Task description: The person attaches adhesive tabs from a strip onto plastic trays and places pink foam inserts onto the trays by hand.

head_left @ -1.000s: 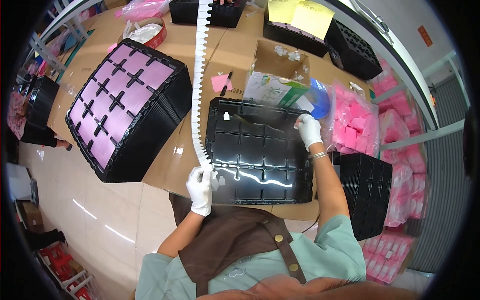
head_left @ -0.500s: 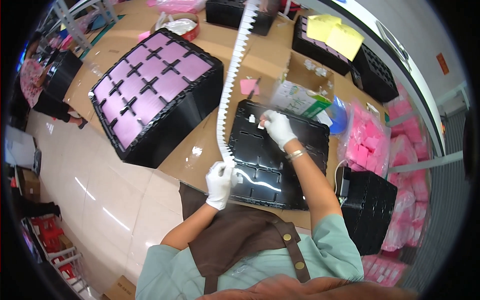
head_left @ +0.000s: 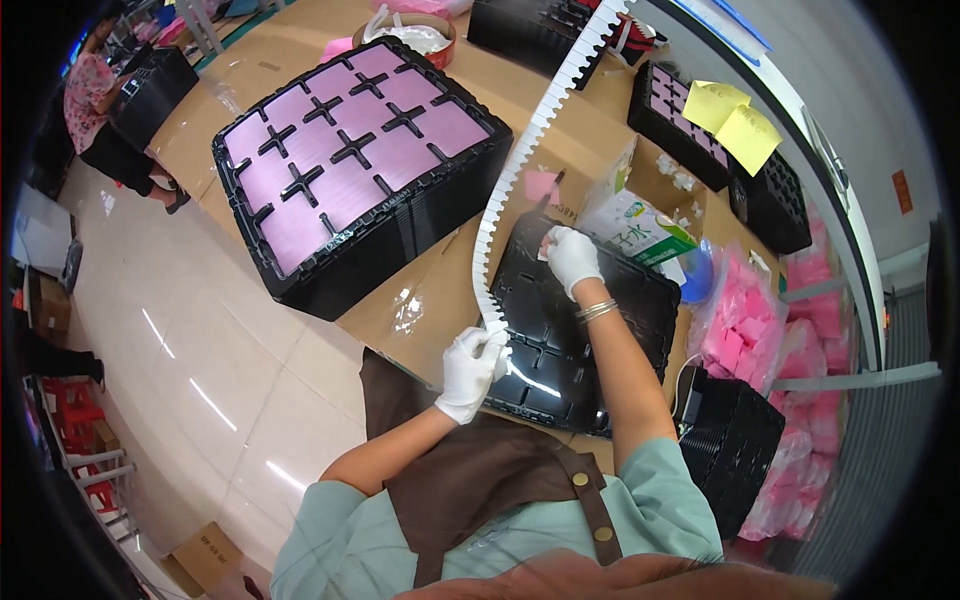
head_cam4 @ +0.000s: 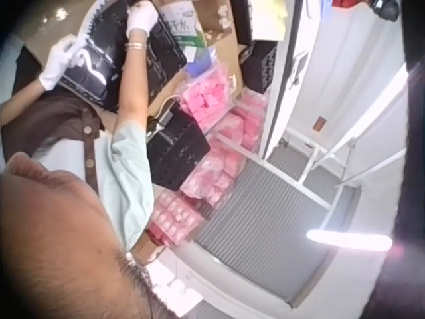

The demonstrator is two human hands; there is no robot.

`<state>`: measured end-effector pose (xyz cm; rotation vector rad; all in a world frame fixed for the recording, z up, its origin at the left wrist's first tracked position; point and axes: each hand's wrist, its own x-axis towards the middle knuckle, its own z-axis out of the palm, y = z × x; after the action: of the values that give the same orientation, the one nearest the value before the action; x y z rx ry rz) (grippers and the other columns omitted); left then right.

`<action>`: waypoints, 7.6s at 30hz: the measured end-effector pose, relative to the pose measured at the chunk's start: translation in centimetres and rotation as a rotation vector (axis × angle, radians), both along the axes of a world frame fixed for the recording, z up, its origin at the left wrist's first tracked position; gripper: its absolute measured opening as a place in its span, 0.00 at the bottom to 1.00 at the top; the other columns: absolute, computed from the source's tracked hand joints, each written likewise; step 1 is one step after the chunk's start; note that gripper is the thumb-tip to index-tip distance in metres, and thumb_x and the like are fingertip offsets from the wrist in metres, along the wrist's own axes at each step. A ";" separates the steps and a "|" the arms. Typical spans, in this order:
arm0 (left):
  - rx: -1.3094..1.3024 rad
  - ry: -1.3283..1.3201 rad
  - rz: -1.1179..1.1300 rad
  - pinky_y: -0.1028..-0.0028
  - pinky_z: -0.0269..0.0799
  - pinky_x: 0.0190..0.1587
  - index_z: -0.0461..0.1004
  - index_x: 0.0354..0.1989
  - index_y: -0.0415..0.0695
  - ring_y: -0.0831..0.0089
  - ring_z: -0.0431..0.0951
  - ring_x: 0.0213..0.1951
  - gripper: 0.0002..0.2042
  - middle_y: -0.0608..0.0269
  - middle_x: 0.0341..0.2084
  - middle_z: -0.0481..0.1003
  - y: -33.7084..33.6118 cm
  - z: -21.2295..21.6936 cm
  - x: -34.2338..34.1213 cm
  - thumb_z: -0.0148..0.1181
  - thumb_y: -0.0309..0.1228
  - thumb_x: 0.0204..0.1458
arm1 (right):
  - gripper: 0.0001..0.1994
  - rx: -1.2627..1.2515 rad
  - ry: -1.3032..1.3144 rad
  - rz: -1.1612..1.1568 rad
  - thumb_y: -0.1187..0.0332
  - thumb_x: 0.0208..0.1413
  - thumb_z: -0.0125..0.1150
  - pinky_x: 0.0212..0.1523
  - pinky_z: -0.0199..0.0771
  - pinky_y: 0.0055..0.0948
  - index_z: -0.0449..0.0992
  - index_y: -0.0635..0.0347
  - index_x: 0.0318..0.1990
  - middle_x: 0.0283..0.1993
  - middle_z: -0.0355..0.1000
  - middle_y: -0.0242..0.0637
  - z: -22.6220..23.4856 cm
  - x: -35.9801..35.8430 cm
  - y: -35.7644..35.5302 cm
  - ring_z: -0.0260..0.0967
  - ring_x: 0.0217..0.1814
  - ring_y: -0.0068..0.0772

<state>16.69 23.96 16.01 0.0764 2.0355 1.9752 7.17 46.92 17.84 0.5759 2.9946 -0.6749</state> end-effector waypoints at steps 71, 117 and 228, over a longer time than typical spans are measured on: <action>-0.583 0.247 -0.141 0.64 0.71 0.46 0.74 0.45 0.34 0.58 0.77 0.41 0.17 0.47 0.39 0.76 -8.9 1.6 -3.3 0.56 0.37 0.57 | 0.13 0.273 0.664 -0.337 0.70 0.46 0.58 0.50 0.70 0.40 0.79 0.58 0.41 0.40 0.76 0.47 10.5 5.8 15.2 0.72 0.45 0.49; -0.265 0.436 -1.246 0.68 0.70 0.50 0.75 0.47 0.38 0.61 0.76 0.46 0.19 0.50 0.43 0.76 25.9 11.0 -1.6 0.54 0.41 0.56 | 0.11 0.035 0.732 -0.736 0.68 0.52 0.64 0.41 0.70 0.27 0.79 0.68 0.39 0.32 0.77 0.38 8.7 34.0 38.9 0.71 0.34 0.27; -0.336 0.182 -0.339 0.73 0.71 0.48 0.52 0.65 0.35 0.72 0.72 0.39 0.36 0.50 0.57 0.57 0.2 2.4 -0.2 0.60 0.16 0.45 | 0.33 -0.677 0.081 -0.894 0.76 0.48 0.65 0.28 0.69 0.20 0.57 0.63 0.63 0.23 0.67 0.27 2.4 31.3 3.0 0.65 0.24 0.17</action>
<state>16.52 24.16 18.38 0.5060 2.2600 1.4516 38.45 49.89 20.23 1.8025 2.1725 -1.6404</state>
